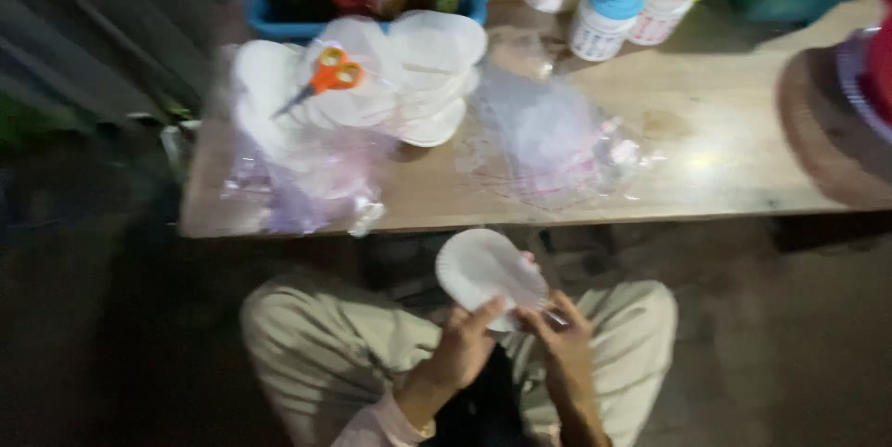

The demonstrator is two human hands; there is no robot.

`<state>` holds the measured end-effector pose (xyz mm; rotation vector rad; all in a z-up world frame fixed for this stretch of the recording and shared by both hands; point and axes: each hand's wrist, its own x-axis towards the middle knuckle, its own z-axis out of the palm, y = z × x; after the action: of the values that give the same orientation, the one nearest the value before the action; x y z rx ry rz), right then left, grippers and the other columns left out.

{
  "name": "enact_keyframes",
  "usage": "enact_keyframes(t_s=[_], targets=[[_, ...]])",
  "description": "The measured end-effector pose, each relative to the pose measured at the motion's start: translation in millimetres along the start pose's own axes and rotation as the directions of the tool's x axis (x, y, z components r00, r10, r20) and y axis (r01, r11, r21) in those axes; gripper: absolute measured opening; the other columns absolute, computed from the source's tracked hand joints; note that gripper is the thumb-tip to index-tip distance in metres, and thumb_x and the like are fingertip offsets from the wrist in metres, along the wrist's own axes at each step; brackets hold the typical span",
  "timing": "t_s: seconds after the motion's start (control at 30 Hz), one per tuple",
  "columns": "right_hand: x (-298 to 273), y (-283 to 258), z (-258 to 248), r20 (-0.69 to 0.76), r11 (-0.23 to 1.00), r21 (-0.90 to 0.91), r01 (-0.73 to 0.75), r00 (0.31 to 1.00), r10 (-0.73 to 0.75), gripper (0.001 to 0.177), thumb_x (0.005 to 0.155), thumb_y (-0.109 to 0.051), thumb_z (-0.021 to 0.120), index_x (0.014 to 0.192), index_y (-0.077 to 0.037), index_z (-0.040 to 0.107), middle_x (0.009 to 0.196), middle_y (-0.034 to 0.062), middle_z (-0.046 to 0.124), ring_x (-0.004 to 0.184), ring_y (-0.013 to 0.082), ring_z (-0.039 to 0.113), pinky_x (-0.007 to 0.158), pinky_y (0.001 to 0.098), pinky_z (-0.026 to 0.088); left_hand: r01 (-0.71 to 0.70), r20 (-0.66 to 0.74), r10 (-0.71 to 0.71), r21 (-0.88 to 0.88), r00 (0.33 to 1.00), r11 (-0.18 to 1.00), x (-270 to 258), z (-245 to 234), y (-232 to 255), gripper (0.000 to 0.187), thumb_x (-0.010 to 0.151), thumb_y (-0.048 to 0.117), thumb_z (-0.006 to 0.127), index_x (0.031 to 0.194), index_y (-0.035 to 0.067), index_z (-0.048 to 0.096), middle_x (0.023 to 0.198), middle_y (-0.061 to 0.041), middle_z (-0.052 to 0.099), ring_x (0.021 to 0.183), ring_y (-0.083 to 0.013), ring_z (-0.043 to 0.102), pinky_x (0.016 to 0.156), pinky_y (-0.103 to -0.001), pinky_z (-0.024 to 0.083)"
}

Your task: A person sitting on the floor separates thin white paper liners and places them into small plastic bags on a low wooden table.

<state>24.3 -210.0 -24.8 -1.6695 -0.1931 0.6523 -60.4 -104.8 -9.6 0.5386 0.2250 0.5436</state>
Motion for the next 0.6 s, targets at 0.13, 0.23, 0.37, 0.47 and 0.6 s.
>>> enact_keyframes(t_s=[0.13, 0.23, 0.37, 0.47, 0.6], targets=[[1.3, 13.0, -0.2, -0.046, 0.991, 0.122, 0.051, 0.998, -0.046, 0.024, 0.083, -0.01, 0.079, 0.103, -0.006, 0.066, 0.076, 0.0049, 0.067, 0.073, 0.0102, 0.058, 0.066, 0.0238, 0.045, 0.131, -0.131, -0.104, 0.213, 0.986, 0.968, -15.3, -10.4, -5.9, 0.041, 0.095, 0.011, 0.066, 0.134, -0.001, 0.059, 0.135, -0.012, 0.066, 0.123, -0.0213, 0.063, 0.11, -0.035, 0.048], [3.6, 28.1, -10.8, 0.021, 0.987, 0.117, 0.106, 0.994, -0.109, 0.019, 0.086, -0.013, 0.079, 0.081, -0.008, 0.062, 0.073, 0.0006, 0.058, 0.072, 0.0096, 0.054, 0.067, 0.0227, 0.039, 0.183, -0.259, -0.086, 0.377, 0.962, 0.908, -21.0, -11.2, 5.7, 0.031, 0.092, 0.014, 0.068, 0.12, 0.001, 0.071, 0.12, -0.009, 0.076, 0.113, -0.0173, 0.069, 0.105, -0.031, 0.052], [4.0, 16.2, -20.6, 0.194, 0.973, 0.224, -0.052, 0.981, 0.008, 0.042, 0.087, -0.001, 0.07, 0.13, 0.001, 0.065, 0.103, 0.0227, 0.078, 0.097, 0.0266, 0.071, 0.088, 0.036, 0.053, 0.061, -0.351, 0.257, 0.687, 0.9, 0.724, 6.1, -66.0, 43.1, 0.034, 0.08, 0.017, 0.085, 0.11, 0.014, 0.071, 0.107, -0.007, 0.079, 0.097, -0.0194, 0.073, 0.086, -0.034, 0.058], [1.5, 0.5, -27.1, 0.144, 0.982, 0.176, -0.068, 0.989, 0.042, 0.039, 0.091, -0.005, 0.068, 0.13, 0.001, 0.065, 0.099, 0.0227, 0.078, 0.102, 0.0275, 0.073, 0.089, 0.0353, 0.054, -0.155, -0.286, 0.417, 0.636, 0.863, 0.756, 52.2, -16.6, 171.6, 0.04, 0.084, 0.004, 0.076, 0.114, 0.015, 0.053, 0.098, -0.006, 0.066, 0.086, -0.0169, 0.064, 0.079, -0.029, 0.055], [4.7, 12.8, -38.6, 0.163, 0.967, 0.143, -0.209, 0.969, 0.185, 0.04, 0.094, -0.007, 0.064, 0.133, 0.0, 0.064, 0.104, 0.0255, 0.079, 0.097, 0.0303, 0.071, 0.086, 0.039, 0.053, -0.315, 0.015, 0.612, 0.868, 0.79, 0.385, 127.3, -14.4, 263.2, 0.067, 0.081, 0.016, 0.081, 0.138, 0.012, 0.046, 0.136, -0.017, 0.059, 0.119, -0.025, 0.063, 0.073, -0.032, 0.062]])
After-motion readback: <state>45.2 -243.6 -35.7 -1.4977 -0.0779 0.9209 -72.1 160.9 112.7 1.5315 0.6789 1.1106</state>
